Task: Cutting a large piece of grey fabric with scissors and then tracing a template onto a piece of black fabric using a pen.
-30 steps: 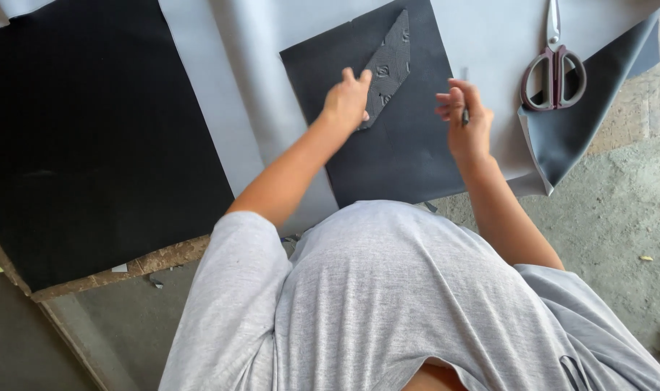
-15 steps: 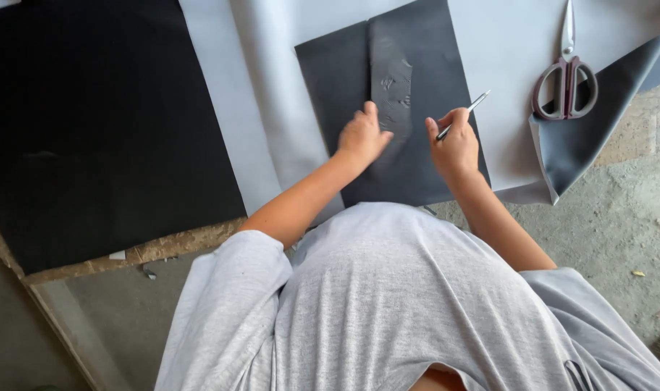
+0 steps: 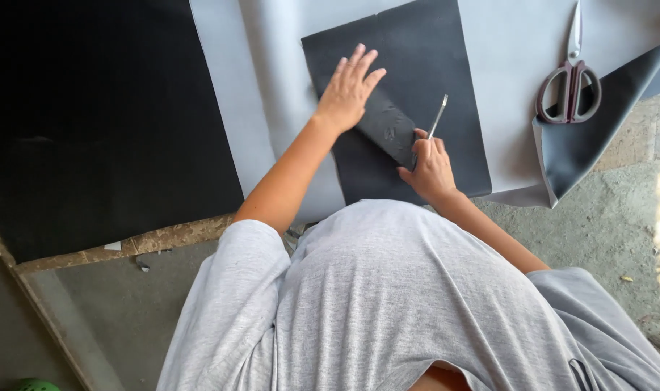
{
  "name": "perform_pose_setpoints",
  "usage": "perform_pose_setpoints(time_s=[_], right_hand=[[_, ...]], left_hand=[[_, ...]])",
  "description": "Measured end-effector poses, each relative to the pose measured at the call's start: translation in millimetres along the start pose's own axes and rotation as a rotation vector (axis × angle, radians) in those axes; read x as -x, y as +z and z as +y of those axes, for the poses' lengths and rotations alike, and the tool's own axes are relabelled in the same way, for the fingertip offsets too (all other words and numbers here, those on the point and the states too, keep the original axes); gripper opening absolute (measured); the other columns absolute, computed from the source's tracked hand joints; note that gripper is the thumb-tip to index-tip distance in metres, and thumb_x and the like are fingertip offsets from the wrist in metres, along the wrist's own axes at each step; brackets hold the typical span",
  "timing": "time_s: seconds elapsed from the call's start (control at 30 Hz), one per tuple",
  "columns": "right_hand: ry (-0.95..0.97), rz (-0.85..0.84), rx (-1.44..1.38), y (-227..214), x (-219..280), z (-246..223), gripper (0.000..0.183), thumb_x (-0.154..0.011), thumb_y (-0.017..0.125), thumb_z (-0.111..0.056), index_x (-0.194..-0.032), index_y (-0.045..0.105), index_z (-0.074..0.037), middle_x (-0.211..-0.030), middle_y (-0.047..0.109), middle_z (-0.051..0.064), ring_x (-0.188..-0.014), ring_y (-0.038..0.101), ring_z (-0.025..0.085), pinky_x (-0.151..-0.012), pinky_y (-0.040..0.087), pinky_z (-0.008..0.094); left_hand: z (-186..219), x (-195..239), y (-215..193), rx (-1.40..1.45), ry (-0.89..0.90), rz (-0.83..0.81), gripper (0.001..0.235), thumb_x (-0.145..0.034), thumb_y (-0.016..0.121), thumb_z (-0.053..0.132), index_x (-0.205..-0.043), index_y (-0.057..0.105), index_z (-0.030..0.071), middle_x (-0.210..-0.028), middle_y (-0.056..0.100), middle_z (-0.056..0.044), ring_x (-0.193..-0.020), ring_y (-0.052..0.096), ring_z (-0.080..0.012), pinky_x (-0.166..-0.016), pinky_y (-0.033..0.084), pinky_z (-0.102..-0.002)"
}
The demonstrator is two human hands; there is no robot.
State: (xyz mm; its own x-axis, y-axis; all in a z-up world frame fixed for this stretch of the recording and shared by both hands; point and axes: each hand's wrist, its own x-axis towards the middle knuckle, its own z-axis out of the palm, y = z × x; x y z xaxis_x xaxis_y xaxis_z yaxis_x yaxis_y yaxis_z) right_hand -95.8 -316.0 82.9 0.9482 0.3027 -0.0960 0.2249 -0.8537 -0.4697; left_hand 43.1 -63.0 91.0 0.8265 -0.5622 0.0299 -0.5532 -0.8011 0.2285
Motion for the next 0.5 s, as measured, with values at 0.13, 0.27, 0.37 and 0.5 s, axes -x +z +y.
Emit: perform_pose_setpoints(time_s=[0.13, 0.27, 0.37, 0.5], right_hand=[[0.073, -0.059, -0.215, -29.3, -24.2, 40.4, 0.045, -0.073, 0.064, -0.002, -0.115, 0.049, -0.004, -0.141, 0.059, 0.014, -0.121, 0.056, 0.037, -0.099, 0.044, 0.047], [0.279, 0.021, -0.113, -57.3, -33.7, 79.2, 0.05, -0.086, 0.082, -0.009, -0.116, 0.044, -0.019, -0.135, 0.065, 0.009, -0.124, 0.061, 0.036, -0.102, 0.05, 0.051], [0.174, 0.073, -0.07, -71.6, -33.8, 90.4, 0.055, -0.084, 0.087, -0.011, -0.113, 0.041, -0.017, -0.138, 0.065, 0.005, -0.125, 0.06, 0.031, -0.099, 0.051, 0.05], [0.106, 0.135, -0.066, -56.9, -37.7, 109.0, 0.047, -0.092, 0.085, -0.014, -0.113, 0.043, -0.016, -0.129, 0.066, 0.0, -0.115, 0.063, 0.028, -0.093, 0.055, 0.045]], left_hand=[[-13.2, 18.8, 20.8, 0.097, -0.195, -0.294, 0.088, -0.081, 0.081, 0.019, -0.157, 0.038, 0.017, -0.163, 0.031, -0.016, -0.15, 0.028, -0.0383, -0.115, 0.034, -0.056], [10.9, 78.6, 18.9, 0.127, -0.319, 0.005, 0.082, -0.078, 0.087, 0.046, -0.146, 0.052, 0.017, -0.133, 0.053, -0.009, -0.122, 0.058, -0.0315, -0.093, 0.057, -0.048], [22.0, 122.7, 44.0, 0.125, -0.383, 0.087, 0.077, -0.076, 0.086, 0.046, -0.141, 0.054, 0.019, -0.123, 0.053, -0.003, -0.109, 0.06, -0.0267, -0.084, 0.059, -0.042], [23.6, 141.2, 68.2, 0.105, -0.354, 0.222, 0.036, -0.096, 0.072, 0.024, -0.131, 0.064, 0.021, -0.112, 0.058, 0.003, -0.101, 0.063, -0.0174, -0.08, 0.059, -0.032]])
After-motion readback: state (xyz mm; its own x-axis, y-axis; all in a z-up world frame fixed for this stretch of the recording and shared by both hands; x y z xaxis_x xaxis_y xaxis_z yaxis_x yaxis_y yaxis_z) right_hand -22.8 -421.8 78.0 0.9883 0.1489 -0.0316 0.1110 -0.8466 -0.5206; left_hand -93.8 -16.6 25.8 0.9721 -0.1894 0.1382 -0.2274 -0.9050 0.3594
